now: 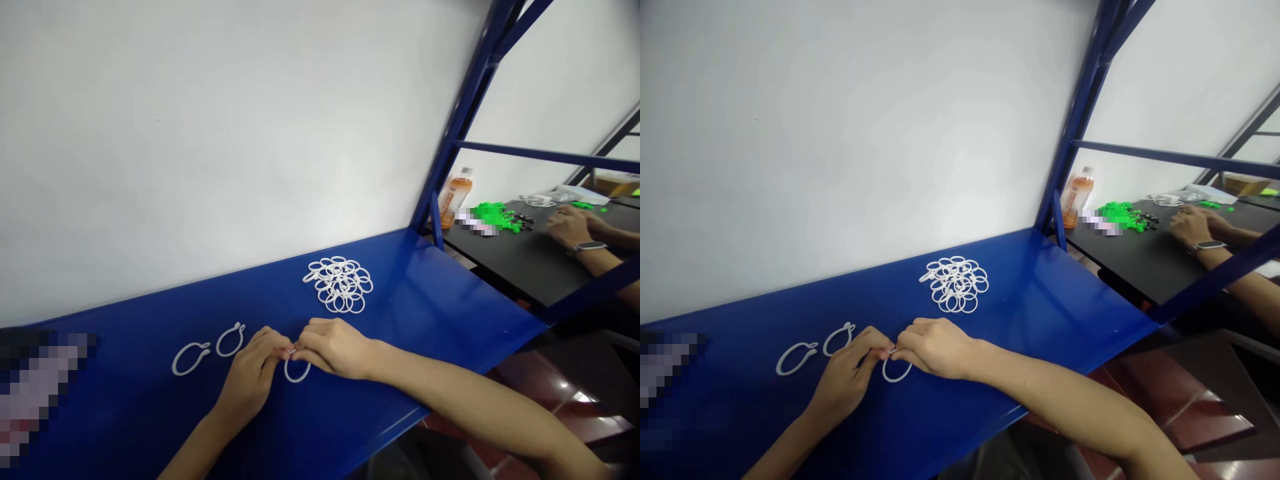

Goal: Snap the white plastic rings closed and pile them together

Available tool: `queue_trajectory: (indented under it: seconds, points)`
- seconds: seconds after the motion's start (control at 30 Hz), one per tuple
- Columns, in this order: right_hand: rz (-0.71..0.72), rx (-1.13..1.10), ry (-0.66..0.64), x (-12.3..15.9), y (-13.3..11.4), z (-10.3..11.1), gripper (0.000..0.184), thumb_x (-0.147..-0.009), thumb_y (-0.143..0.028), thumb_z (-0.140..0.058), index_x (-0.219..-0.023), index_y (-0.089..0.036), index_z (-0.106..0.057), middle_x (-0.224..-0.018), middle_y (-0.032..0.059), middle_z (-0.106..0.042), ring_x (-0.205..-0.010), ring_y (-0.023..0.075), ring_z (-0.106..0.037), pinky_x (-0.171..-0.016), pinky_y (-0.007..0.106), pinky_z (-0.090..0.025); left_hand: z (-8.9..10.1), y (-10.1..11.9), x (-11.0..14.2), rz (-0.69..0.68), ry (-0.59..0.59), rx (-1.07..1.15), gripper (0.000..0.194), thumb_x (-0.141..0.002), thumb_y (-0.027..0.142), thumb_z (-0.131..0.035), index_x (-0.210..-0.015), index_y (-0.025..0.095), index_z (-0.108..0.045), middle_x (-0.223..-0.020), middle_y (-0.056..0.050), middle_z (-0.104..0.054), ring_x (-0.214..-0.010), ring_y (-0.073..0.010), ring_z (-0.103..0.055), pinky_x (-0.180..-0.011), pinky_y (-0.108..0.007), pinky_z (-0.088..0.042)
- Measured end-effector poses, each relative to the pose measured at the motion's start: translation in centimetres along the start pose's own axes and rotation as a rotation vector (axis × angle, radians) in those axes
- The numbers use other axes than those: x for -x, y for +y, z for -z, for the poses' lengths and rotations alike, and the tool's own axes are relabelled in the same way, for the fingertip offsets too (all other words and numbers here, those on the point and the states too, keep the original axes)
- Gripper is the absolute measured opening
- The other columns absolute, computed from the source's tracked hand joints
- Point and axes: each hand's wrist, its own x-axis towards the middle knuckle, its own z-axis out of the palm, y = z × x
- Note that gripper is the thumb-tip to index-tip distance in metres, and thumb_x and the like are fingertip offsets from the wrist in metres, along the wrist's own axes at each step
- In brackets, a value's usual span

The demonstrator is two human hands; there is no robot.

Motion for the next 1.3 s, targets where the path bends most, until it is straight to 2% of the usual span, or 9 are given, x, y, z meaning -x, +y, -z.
queue_trajectory:
  seconds: [0.13, 0.23, 0.33, 0.43, 0.57, 0.77, 0.9, 1.07, 1.3]
  points:
    - [-0.076, -0.041, 0.081, -0.3, 0.0, 0.7, 0.032, -0.103, -0.041, -0.048, -0.115, -0.015, -0.062, -0.106, 0.0094, -0.068, -0.092, 0.0169, -0.064, -0.079, 0.030, -0.055, 1.0, -0.1, -0.8, 0.224, 0.027, 0.073, 0.031, -0.094, 0.047, -0.048, -0.083, 0.024, -0.065, -0.075, 0.001, -0.069, -0.071, -0.0168, -0.064, -0.070, -0.029, -0.050]
    - [0.002, 0.036, 0.109, -0.4, -0.1, 1.3, 0.036, -0.101, -0.044, -0.051, -0.123, -0.018, -0.060, -0.124, 0.0120, -0.062, -0.102, 0.0187, -0.063, -0.080, 0.031, -0.056, 1.7, -0.4, -1.1, 0.313, 0.041, 0.147, 0.032, -0.092, 0.052, -0.050, -0.087, 0.024, -0.062, -0.074, 0.001, -0.070, -0.071, -0.0175, -0.065, -0.069, -0.030, -0.051]
    - [0.109, 0.111, 0.072, -0.4, -0.4, 1.1, 0.028, -0.104, -0.039, -0.047, -0.112, -0.020, -0.066, -0.122, 0.0095, -0.063, -0.099, 0.0168, -0.062, -0.083, 0.031, -0.055, 1.9, -0.6, -1.1, 0.330, 0.011, 0.192, 0.032, -0.091, 0.053, -0.051, -0.088, 0.023, -0.062, -0.076, 0.000, -0.070, -0.073, -0.0179, -0.066, -0.071, -0.031, -0.053]
    - [0.121, 0.139, 0.070, -0.5, -0.5, 0.7, 0.027, -0.105, -0.034, -0.044, -0.104, -0.019, -0.067, -0.116, 0.0079, -0.066, -0.093, 0.0155, -0.062, -0.083, 0.030, -0.053, 2.0, -0.7, -1.2, 0.320, 0.002, 0.136, 0.036, -0.092, 0.053, -0.050, -0.107, 0.024, -0.063, -0.092, -0.003, -0.074, -0.082, -0.0192, -0.068, -0.077, -0.033, -0.054]
    - [-0.024, 0.228, 0.094, -0.6, 1.1, 0.9, 0.026, -0.104, -0.029, -0.046, -0.101, -0.017, -0.069, -0.100, 0.0083, -0.068, -0.085, 0.0179, -0.058, -0.074, 0.031, -0.049, 3.3, -1.7, -1.7, 0.240, 0.092, -0.310, 0.046, -0.094, 0.053, -0.044, -0.125, 0.023, -0.059, -0.114, -0.007, -0.071, -0.105, -0.0264, -0.063, -0.095, -0.044, -0.048]
    - [-0.270, 0.341, 0.027, -0.2, 5.0, 1.9, 0.017, -0.098, -0.017, -0.055, -0.095, -0.015, -0.072, -0.094, 0.0108, -0.064, -0.088, 0.0223, -0.053, -0.079, 0.036, -0.047, 5.5, -3.8, -1.1, 0.359, -0.138, -0.795, 0.050, -0.095, 0.045, -0.035, -0.125, 0.018, -0.063, -0.126, -0.014, -0.066, -0.117, -0.0353, -0.055, -0.095, -0.052, -0.041]
    - [-0.339, 0.380, -0.016, 0.0, 5.8, 1.7, 0.011, -0.094, -0.020, -0.063, -0.096, -0.015, -0.073, -0.093, 0.0118, -0.063, -0.089, 0.0241, -0.053, -0.082, 0.039, -0.048, 5.8, -4.3, -0.6, 0.365, -0.202, -0.852, 0.050, -0.094, 0.036, -0.033, -0.129, 0.016, -0.062, -0.128, -0.015, -0.064, -0.115, -0.0336, -0.055, -0.094, -0.049, -0.041]
    - [-0.325, 0.370, 0.057, 0.1, 5.3, 1.8, 0.019, -0.096, -0.030, -0.062, -0.100, -0.014, -0.072, -0.099, 0.0118, -0.064, -0.089, 0.0239, -0.053, -0.085, 0.041, -0.050, 5.7, -4.7, -0.4, 0.361, -0.224, -0.869, 0.050, -0.092, 0.032, -0.032, -0.130, 0.015, -0.061, -0.125, -0.015, -0.064, -0.114, -0.0333, -0.056, -0.091, -0.047, -0.041]
    - [-0.335, 0.410, 0.057, 0.0, 5.0, 2.1, 0.020, -0.099, -0.024, -0.055, -0.101, -0.014, -0.072, -0.095, 0.0124, -0.064, -0.089, 0.0247, -0.051, -0.085, 0.042, -0.048, 5.4, -4.2, -0.6, 0.315, -0.230, -0.863, 0.036, -0.095, 0.031, -0.035, -0.108, 0.020, -0.067, -0.106, -0.012, -0.069, -0.101, -0.0304, -0.060, -0.084, -0.043, -0.040]
